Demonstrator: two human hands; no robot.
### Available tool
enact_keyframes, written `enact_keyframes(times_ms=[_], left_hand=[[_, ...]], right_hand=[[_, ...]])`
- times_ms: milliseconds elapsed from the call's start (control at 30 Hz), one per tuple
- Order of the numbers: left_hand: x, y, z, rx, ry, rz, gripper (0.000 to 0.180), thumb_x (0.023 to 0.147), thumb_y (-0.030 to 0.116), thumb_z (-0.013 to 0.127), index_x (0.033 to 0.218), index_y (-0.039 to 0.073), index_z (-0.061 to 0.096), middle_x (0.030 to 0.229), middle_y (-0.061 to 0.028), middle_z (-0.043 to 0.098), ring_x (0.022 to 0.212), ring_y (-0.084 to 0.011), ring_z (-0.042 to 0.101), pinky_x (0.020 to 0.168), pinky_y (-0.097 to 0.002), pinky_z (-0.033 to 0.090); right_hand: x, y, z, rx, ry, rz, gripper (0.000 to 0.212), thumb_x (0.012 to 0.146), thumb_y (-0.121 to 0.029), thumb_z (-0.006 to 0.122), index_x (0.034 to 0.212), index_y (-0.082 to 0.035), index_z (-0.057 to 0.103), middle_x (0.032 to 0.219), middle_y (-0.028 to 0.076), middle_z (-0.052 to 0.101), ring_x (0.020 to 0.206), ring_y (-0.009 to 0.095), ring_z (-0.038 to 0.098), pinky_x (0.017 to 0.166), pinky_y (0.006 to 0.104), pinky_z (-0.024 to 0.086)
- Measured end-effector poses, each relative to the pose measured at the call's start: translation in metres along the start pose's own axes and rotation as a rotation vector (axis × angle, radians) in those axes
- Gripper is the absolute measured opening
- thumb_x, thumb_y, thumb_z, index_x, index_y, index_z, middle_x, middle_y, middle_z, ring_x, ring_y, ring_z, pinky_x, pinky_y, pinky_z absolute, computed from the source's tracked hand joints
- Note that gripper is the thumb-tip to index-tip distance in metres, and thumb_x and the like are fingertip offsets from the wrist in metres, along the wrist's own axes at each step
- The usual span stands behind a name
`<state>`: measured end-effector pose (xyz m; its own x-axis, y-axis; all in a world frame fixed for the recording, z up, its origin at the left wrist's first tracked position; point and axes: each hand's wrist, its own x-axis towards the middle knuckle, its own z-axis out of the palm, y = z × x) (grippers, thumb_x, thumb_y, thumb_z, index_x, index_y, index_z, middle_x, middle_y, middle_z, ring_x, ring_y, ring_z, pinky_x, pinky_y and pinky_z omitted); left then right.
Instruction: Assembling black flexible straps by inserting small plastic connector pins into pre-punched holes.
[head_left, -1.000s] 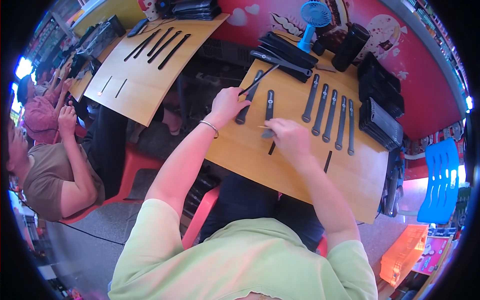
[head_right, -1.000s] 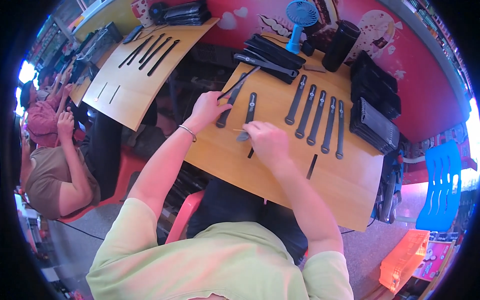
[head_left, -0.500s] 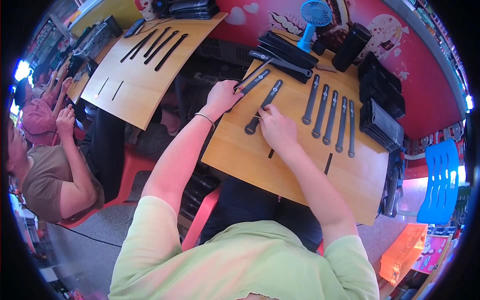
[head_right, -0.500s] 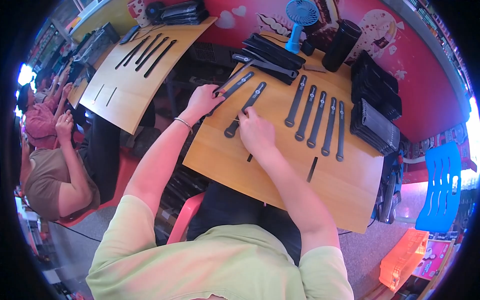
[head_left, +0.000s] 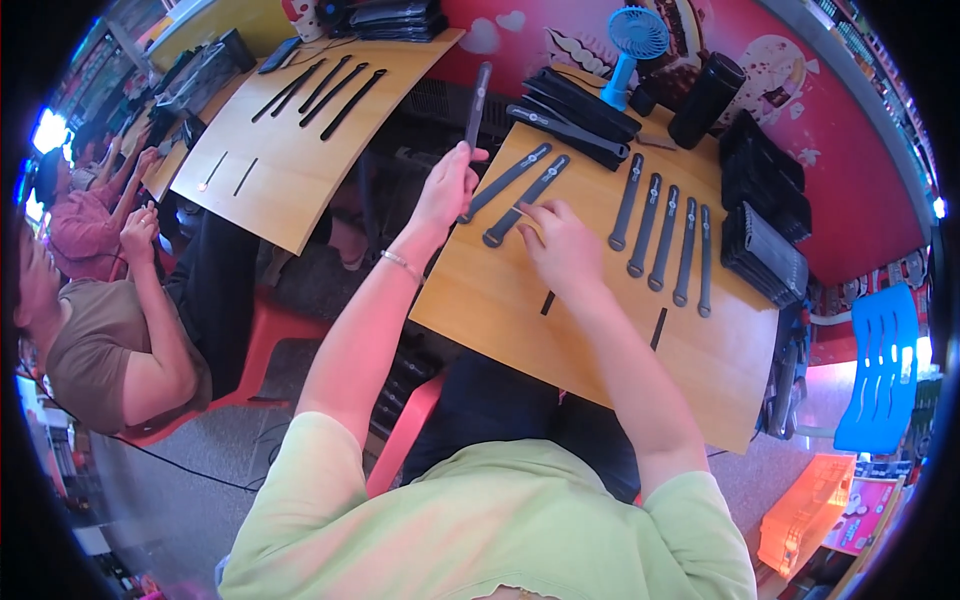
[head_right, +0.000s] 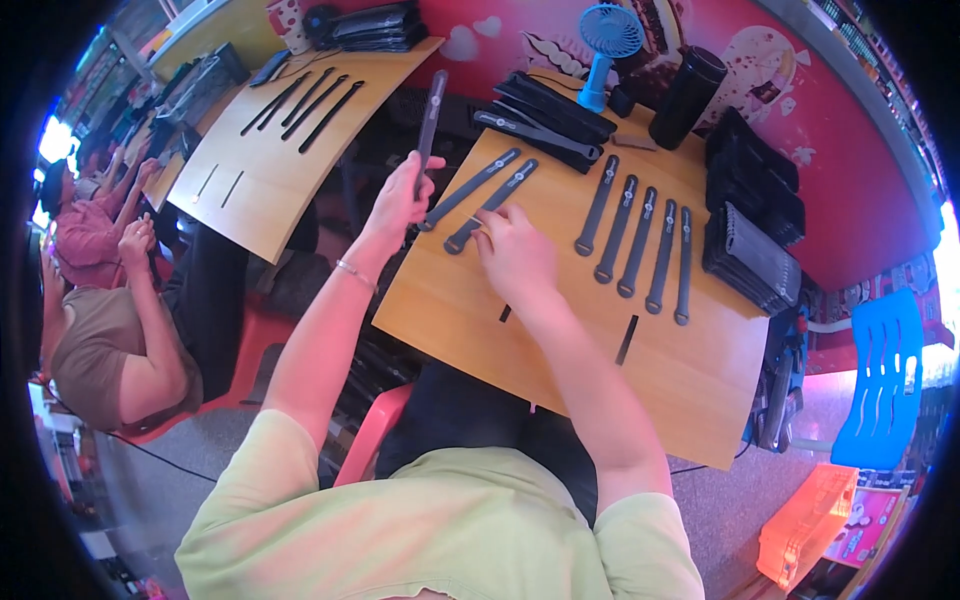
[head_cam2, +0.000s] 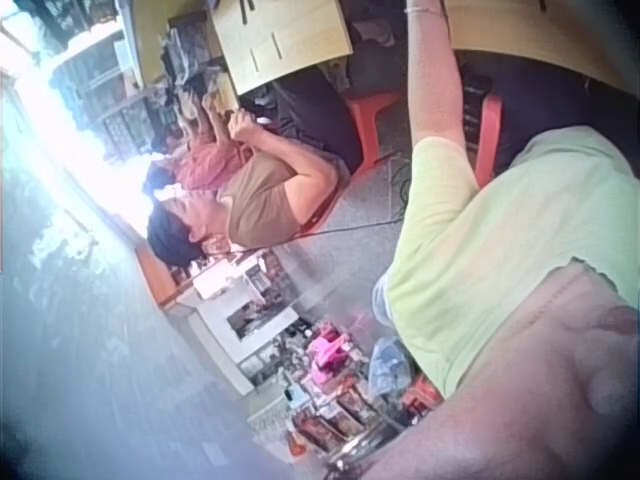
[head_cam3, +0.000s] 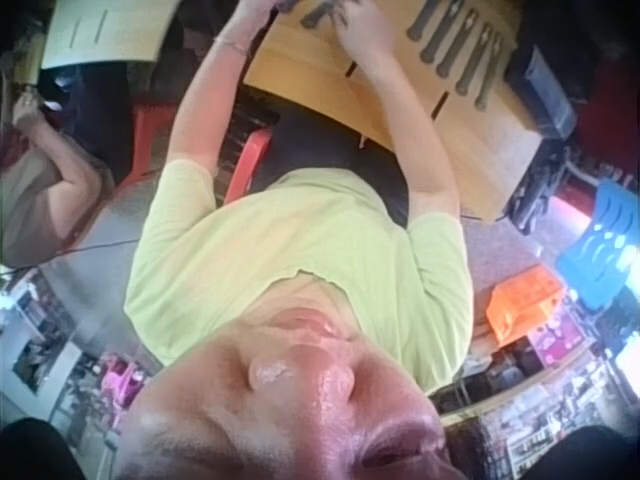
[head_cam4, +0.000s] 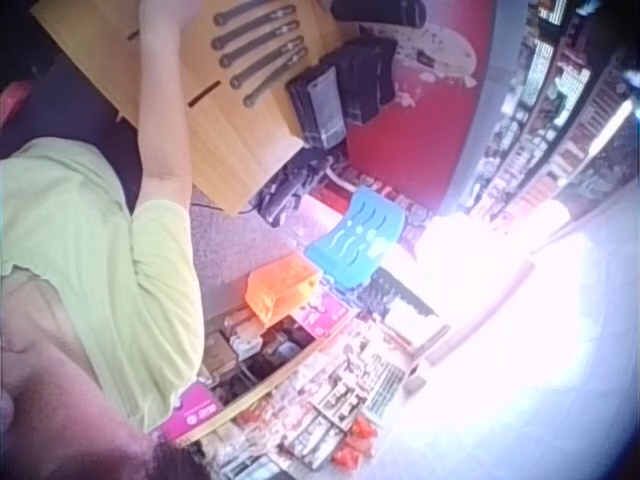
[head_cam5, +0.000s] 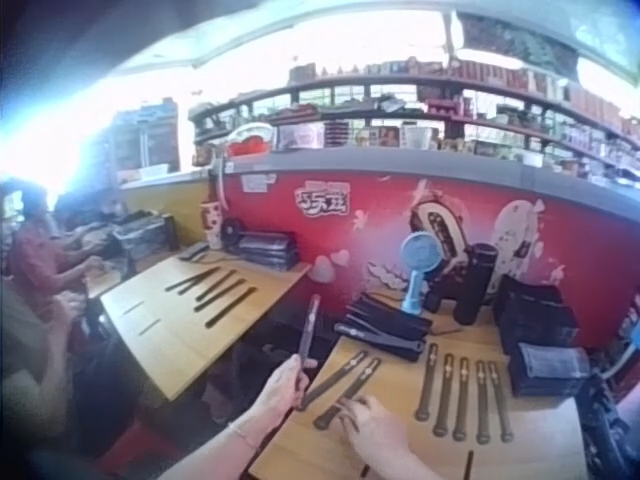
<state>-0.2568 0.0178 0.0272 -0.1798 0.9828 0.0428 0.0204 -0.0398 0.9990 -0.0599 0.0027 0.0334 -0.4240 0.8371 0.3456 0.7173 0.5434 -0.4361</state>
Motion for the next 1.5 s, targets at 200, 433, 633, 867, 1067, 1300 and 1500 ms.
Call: enact_keyframes(times_ms=[200,433,633,867,1067,1300,1500], left_hand=[[-0.097,0.018,0.050,-0.951,-0.210,-0.285,0.035,0.100,0.027,0.032,0.115,0.001,0.049,0.073,-0.0003,0.046,0.060,-0.0101,0.043,0.058,-0.0242,0.038],[-0.162,0.028,0.095,-1.180,-0.218,-0.306,0.031,0.102,0.025,0.030,0.119,0.004,0.046,0.094,-0.0060,0.057,0.091,-0.0171,0.057,0.088,-0.0321,0.047],[-0.182,0.045,0.112,-1.092,-0.178,-0.322,0.036,0.102,0.028,0.030,0.125,0.005,0.043,0.112,-0.0101,0.058,0.110,-0.0229,0.055,0.093,-0.0364,0.045],[-0.197,0.040,0.105,-0.827,-0.322,-0.229,0.039,0.095,0.008,0.049,0.133,0.006,0.041,0.113,-0.0120,0.057,0.106,-0.0187,0.058,0.091,-0.0326,0.050],[-0.197,0.039,0.104,-0.887,-0.252,-0.212,0.045,0.092,0.003,0.052,0.135,0.007,0.039,0.113,-0.0096,0.057,0.106,-0.0174,0.058,0.091,-0.0313,0.051],[-0.190,0.034,0.097,-0.852,-0.163,-0.154,0.046,0.090,0.001,0.055,0.134,0.005,0.041,0.112,-0.0076,0.058,0.104,-0.0173,0.059,0.091,-0.0326,0.051],[-0.189,0.026,0.093,-0.720,-0.149,-0.039,0.044,0.090,0.000,0.055,0.132,0.003,0.043,0.112,-0.0071,0.058,0.103,-0.0192,0.061,0.090,-0.0323,0.052]], right_hand=[[-0.057,-0.024,-0.064,0.413,0.003,0.022,0.033,0.075,-0.018,0.073,0.106,-0.010,0.064,0.096,0.007,0.059,0.078,0.026,0.062,0.065,0.0342,0.049],[-0.123,-0.037,-0.097,0.340,0.084,-0.035,0.045,0.062,-0.013,0.082,0.104,-0.013,0.065,0.096,0.002,0.056,0.065,0.013,0.057,0.056,0.0255,0.046],[-0.141,-0.030,-0.099,0.304,0.158,-0.073,0.031,0.066,-0.004,0.078,0.095,-0.012,0.069,0.096,0.003,0.056,0.062,0.011,0.055,0.056,0.0233,0.047],[-0.142,-0.028,-0.103,0.451,0.231,-0.052,0.029,0.070,0.003,0.073,0.095,-0.010,0.070,0.093,0.003,0.055,0.064,0.010,0.055,0.058,0.0227,0.048],[-0.142,-0.033,-0.105,0.421,0.151,0.038,0.031,0.074,0.000,0.071,0.103,-0.011,0.069,0.093,0.004,0.055,0.062,0.011,0.053,0.059,0.0237,0.047],[-0.143,-0.029,-0.103,0.388,0.143,-0.003,0.032,0.084,-0.002,0.060,0.114,-0.012,0.066,0.088,0.005,0.060,0.063,0.014,0.056,0.062,0.0262,0.047],[-0.142,-0.033,-0.096,0.478,0.165,0.019,0.035,0.089,-0.002,0.054,0.121,-0.014,0.060,0.077,0.007,0.067,0.071,0.016,0.064,0.063,0.0270,0.048]])
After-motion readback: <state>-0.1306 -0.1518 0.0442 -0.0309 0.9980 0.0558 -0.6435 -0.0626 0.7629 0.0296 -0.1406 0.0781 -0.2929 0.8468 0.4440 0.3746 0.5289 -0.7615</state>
